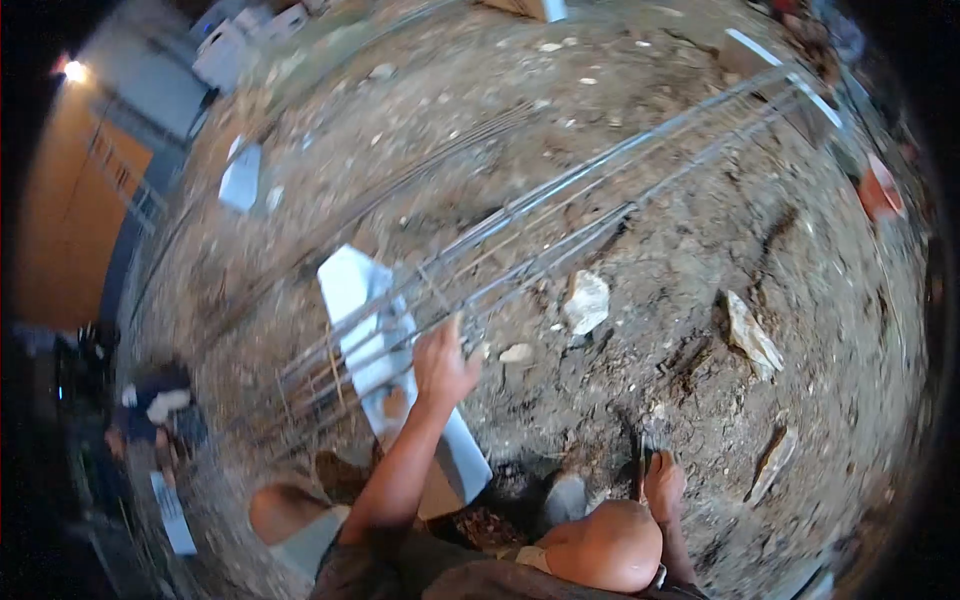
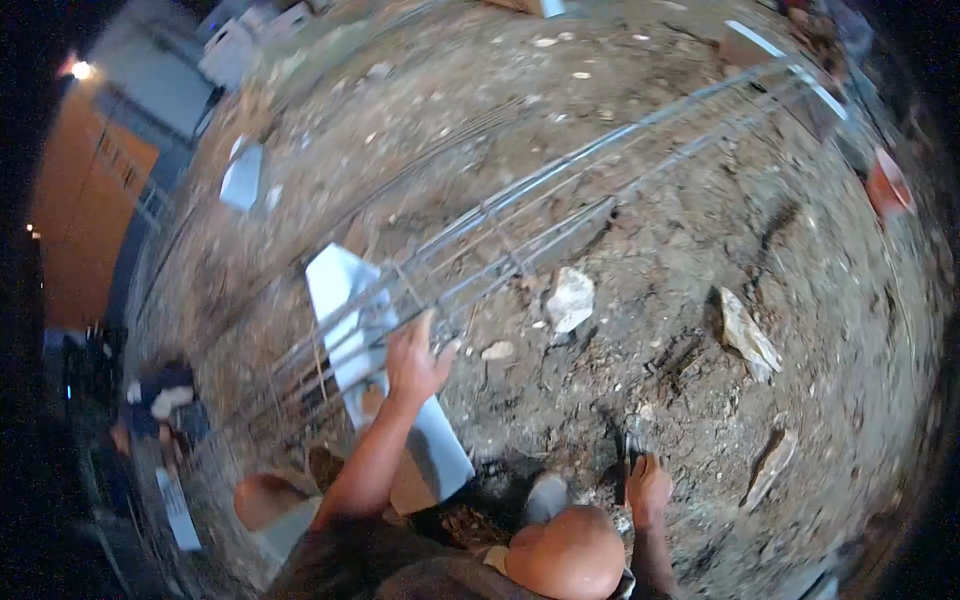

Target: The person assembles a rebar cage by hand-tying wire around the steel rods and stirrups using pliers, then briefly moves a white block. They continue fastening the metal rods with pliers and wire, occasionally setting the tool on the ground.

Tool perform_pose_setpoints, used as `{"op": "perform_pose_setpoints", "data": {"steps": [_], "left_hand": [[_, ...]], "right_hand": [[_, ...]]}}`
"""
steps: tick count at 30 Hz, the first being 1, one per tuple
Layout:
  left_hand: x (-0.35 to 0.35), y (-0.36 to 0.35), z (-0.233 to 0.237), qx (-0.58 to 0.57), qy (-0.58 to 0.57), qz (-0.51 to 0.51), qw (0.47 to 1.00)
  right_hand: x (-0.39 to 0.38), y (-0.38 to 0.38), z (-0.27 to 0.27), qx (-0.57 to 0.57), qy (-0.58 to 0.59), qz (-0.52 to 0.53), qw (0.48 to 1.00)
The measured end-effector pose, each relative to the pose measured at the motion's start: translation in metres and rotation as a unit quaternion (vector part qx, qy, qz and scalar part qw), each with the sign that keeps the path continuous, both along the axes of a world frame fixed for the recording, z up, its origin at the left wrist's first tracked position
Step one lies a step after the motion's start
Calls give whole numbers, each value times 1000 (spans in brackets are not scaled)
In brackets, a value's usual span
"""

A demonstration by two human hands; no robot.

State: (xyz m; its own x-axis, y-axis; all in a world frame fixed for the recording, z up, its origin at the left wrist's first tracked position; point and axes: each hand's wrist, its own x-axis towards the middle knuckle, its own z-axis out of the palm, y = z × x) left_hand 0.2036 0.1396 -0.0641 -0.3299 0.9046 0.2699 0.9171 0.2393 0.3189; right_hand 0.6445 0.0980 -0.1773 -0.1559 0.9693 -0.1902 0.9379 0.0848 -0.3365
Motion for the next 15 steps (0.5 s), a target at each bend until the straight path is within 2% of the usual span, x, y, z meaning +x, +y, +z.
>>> {"op": "perform_pose_setpoints", "data": {"steps": [2, 3, 4, 6, 7, 8, 10, 12, 15], "left_hand": [[-1, 4, 0, -13, -22, 5, 1000], [-2, 3, 1, -22, -42, -17, 999], [-4, 0, 0, -15, -43, -9, 999], [-11, -2, 4, -47, -122, -20, 991], [-11, -4, 7, -25, -180, 0, 983], [-13, -6, 9, -23, -180, 9, 983], [-17, -5, 10, -81, -216, 39, 972], [-18, -6, -8, -64, -197, 28, 978], [-18, -5, -13, 30, -206, 10, 978]], "right_hand": [[-16, 23, 11, -69, 75, -123, 987], [-14, 26, -6, -21, 57, -89, 994], [-14, 28, -12, -16, 58, -81, 995], [-18, 36, -21, -35, 95, -74, 992], [-19, 40, -24, -25, 85, -73, 993], [-18, 42, -28, -26, 86, -64, 994], [-13, 37, -27, -24, 123, -79, 989], [4, 31, -18, -57, 136, -88, 985], [7, 34, 15, -121, 185, -95, 971]]}}
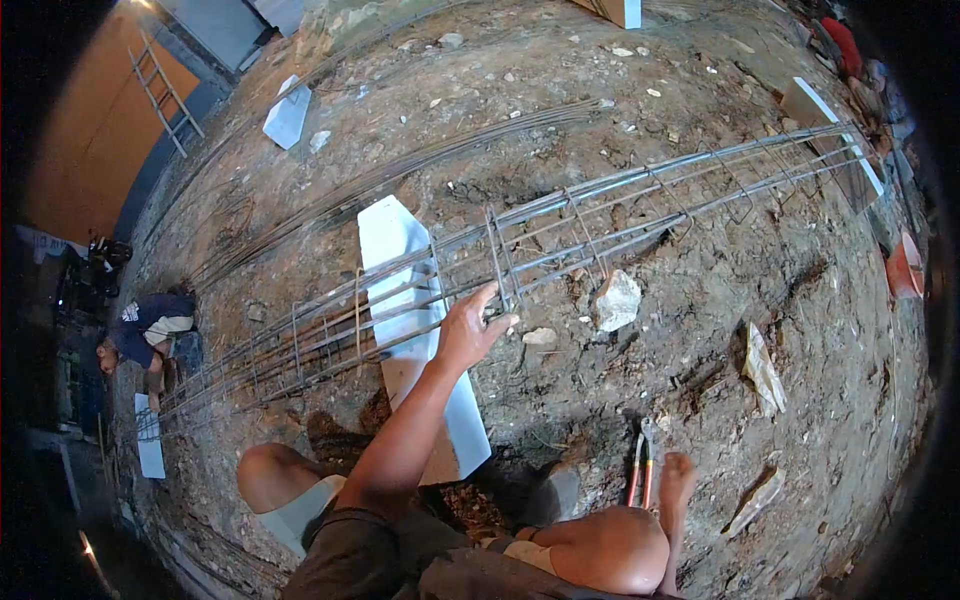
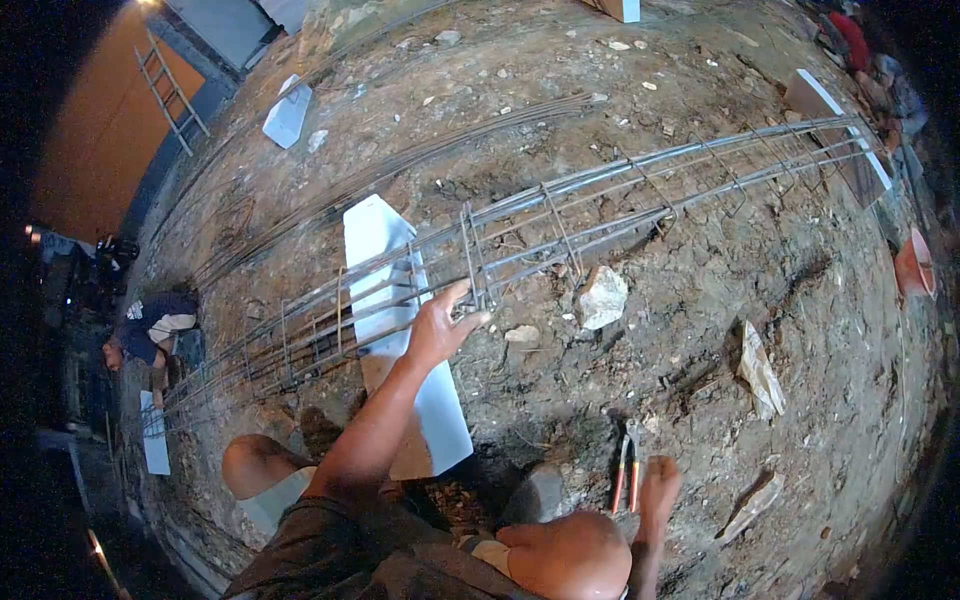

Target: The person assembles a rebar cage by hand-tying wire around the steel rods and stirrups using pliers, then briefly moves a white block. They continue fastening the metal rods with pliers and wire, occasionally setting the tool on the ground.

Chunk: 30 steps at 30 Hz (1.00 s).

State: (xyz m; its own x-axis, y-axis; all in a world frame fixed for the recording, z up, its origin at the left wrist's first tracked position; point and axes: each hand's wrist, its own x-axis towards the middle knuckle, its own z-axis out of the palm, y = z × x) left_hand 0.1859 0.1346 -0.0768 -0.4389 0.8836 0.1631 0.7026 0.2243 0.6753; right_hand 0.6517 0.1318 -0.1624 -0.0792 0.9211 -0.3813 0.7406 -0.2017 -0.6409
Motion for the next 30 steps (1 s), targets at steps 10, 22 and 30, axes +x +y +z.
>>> {"op": "perform_pose_setpoints", "data": {"steps": [10, 22, 30], "left_hand": [[-1, 21, -19, 52, -94, 152, 982], [-5, 11, 8, -117, 9, -4, 993], [-1, 48, -2, -110, -47, 29, 992]], "right_hand": [[-163, 77, 139, 74, 208, 130, 967], [-396, 162, 123, 185, -68, 390, 900], [-346, 218, 97, 291, -157, 311, 891]]}}
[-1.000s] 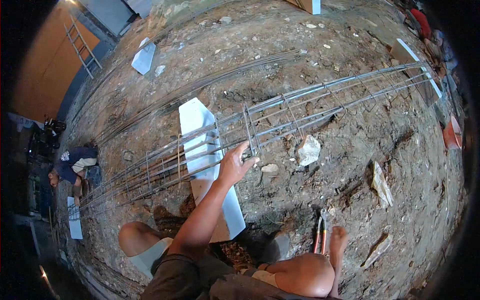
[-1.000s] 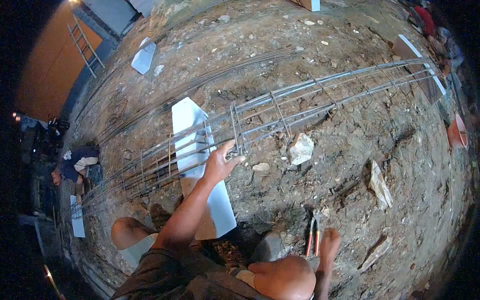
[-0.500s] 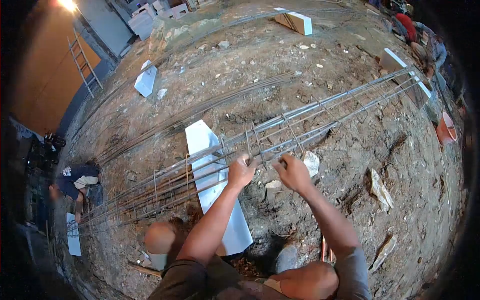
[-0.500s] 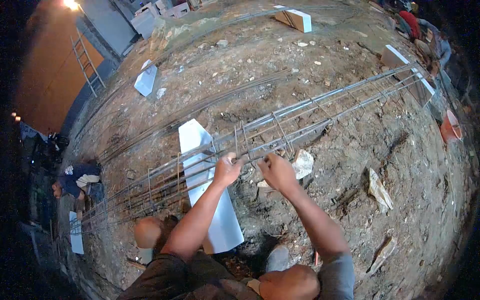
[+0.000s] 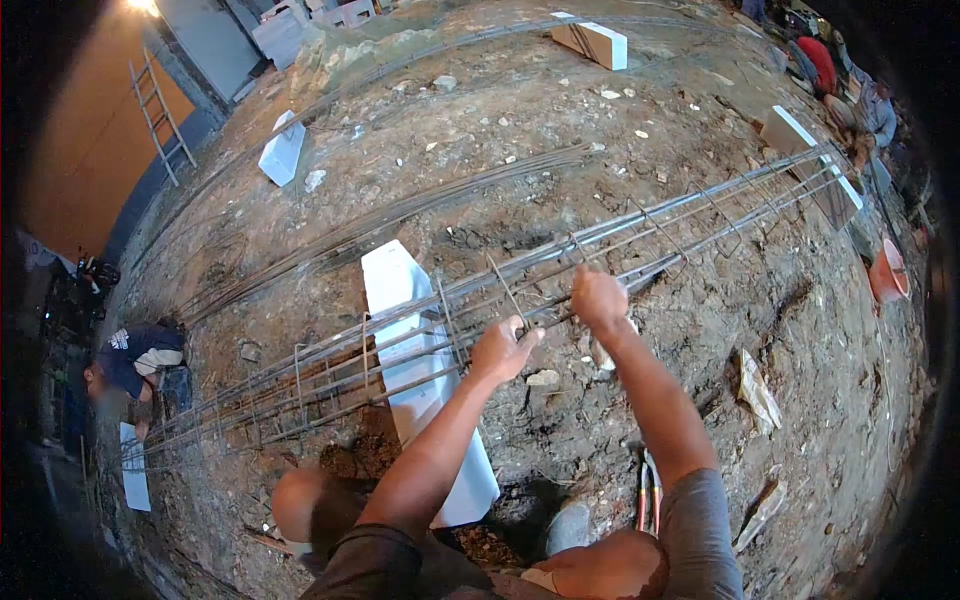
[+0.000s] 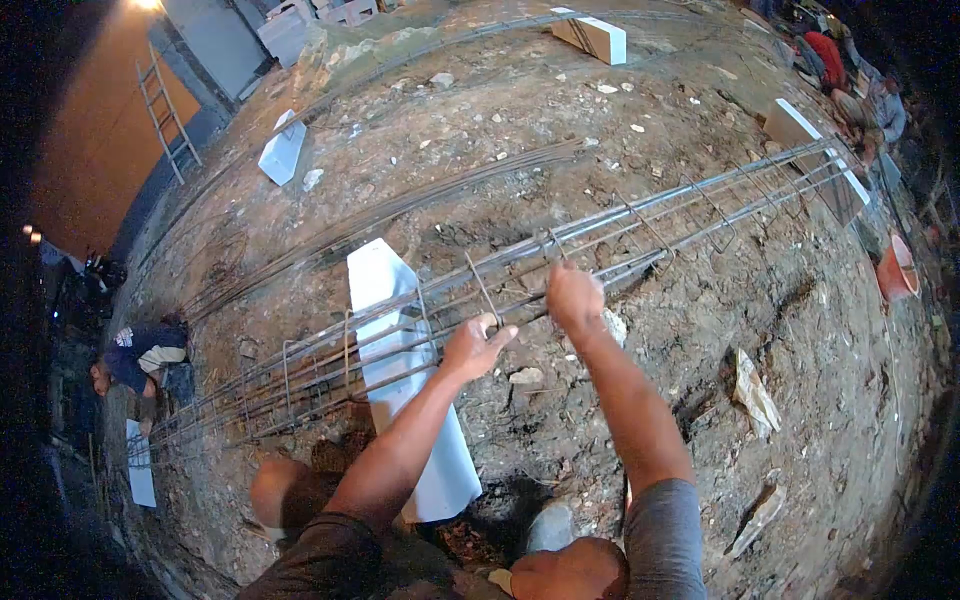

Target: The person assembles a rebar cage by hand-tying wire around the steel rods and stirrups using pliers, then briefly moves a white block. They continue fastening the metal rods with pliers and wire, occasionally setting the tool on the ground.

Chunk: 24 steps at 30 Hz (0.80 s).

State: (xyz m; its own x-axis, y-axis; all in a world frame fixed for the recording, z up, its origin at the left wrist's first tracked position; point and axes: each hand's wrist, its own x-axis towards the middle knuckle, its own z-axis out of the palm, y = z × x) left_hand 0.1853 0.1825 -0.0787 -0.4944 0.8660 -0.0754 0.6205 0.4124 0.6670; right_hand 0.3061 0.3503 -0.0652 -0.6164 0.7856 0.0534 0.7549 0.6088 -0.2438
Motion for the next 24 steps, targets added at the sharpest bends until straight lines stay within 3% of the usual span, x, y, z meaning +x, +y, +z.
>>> {"op": "perform_pose_setpoints", "data": {"steps": [3, 7, 11, 13, 15, 17, 19, 21, 23, 24], "left_hand": [[-2, 8, -13, 61, -20, -32, 997], [-1, 11, 8, 16, -105, -52, 993], [-4, 7, -1, 56, -40, -32, 997], [0, 2, 6, 14, -75, -20, 997], [-2, 1, 9, 22, -79, -25, 996], [-3, 2, 7, 44, -57, -29, 997], [1, 1, 4, 62, -42, -34, 997], [5, 4, 9, -1, -40, -2, 999], [4, 5, -2, 35, -14, -1, 999], [5, 6, -6, 41, -12, 2, 999]], "right_hand": [[24, 42, -16, 16, -57, -39, 997], [54, 62, -5, 57, 29, -40, 997], [57, 58, -11, 31, 117, -17, 992], [61, 34, 6, 30, 120, -69, 990], [76, 7, 16, 93, 197, -157, 963], [112, -19, 21, -115, 125, -138, 976], [152, -57, 48, -327, 91, -64, 938], [188, -90, 68, -389, 199, 65, 897], [220, -111, 117, -451, 342, 139, 812], [235, -119, 135, -394, 413, 133, 810]]}}
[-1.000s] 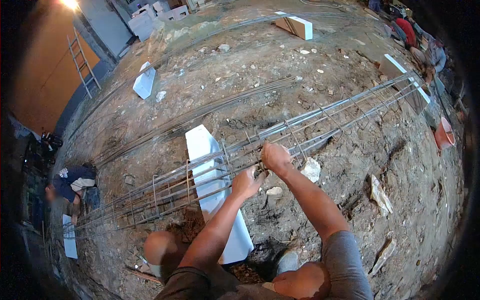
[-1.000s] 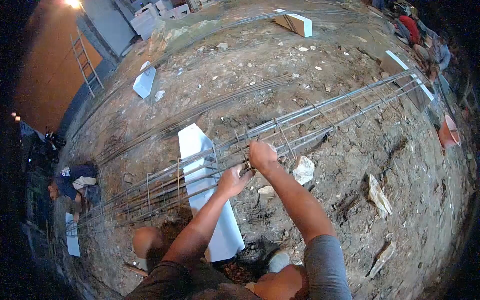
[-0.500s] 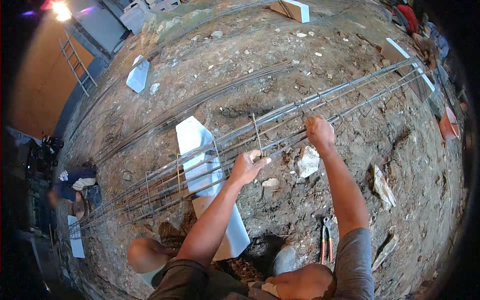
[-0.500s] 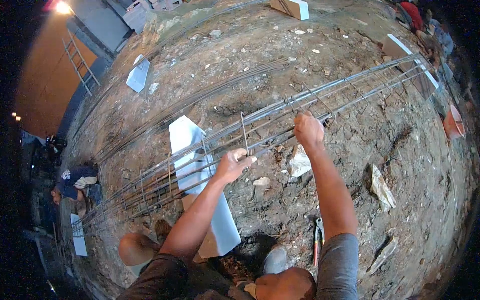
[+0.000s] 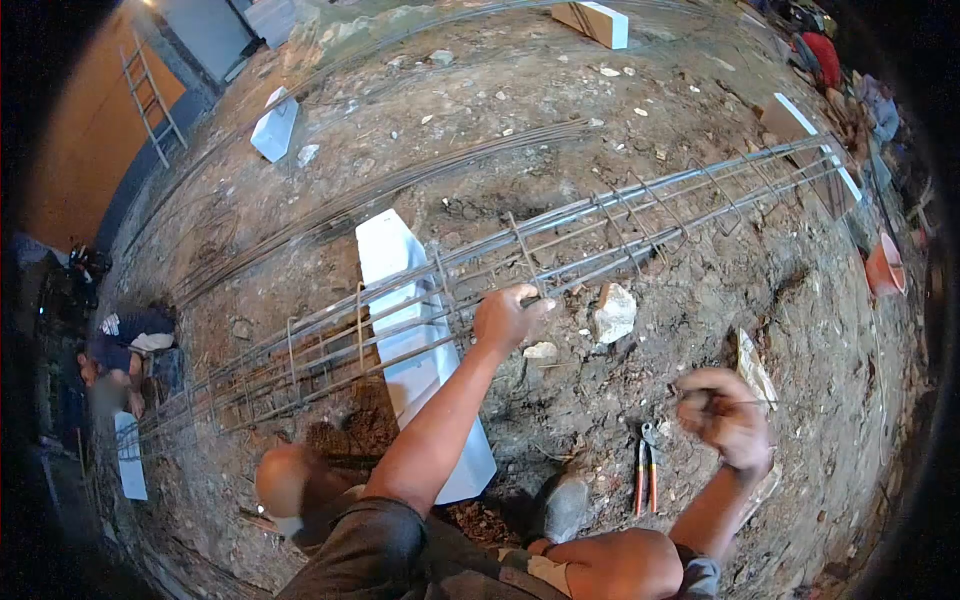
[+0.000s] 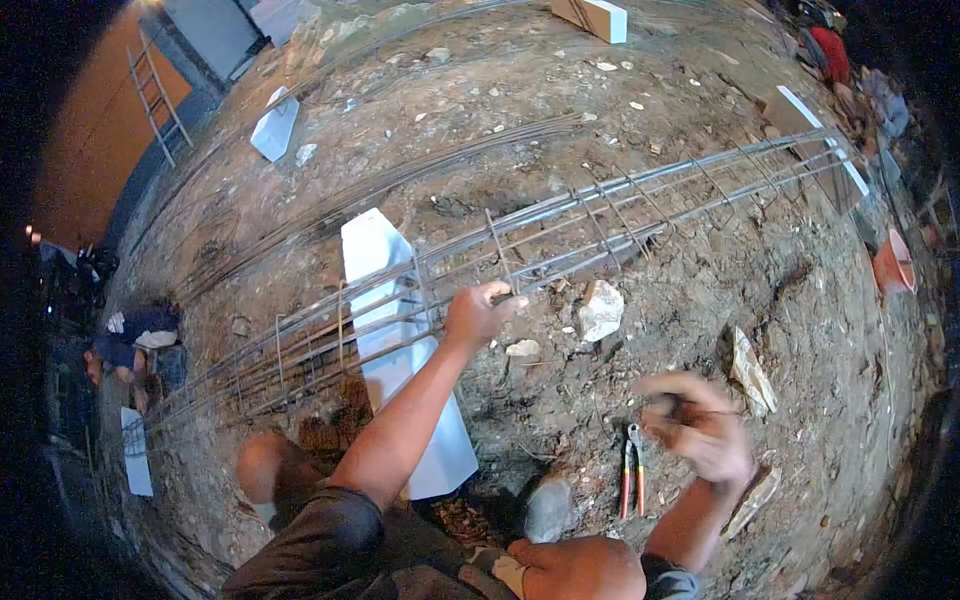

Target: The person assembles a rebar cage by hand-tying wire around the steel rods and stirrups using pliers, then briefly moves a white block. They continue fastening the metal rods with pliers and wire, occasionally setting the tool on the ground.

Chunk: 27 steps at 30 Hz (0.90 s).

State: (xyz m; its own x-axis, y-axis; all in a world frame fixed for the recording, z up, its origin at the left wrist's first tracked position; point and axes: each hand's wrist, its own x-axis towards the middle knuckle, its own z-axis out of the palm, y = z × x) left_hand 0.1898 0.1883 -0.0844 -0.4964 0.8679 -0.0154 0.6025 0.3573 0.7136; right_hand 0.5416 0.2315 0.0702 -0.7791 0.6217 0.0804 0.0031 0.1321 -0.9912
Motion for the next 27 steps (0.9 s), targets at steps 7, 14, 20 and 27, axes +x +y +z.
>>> {"op": "perform_pose_setpoints", "data": {"steps": [7, 14, 20, 27], "left_hand": [[9, -1, 6, 22, 29, 17, 999], [10, 4, 12, -14, 42, 0, 999], [10, 9, 2, 11, 15, -23, 1000], [12, 7, 11, 0, 48, 7, 999]], "right_hand": [[66, -37, 100, -25, -140, -155, 978], [-13, -75, -70, -340, -29, -27, 939], [-98, -93, -212, -170, -58, -345, 921], [-150, -56, -244, -280, -61, -291, 913]]}}
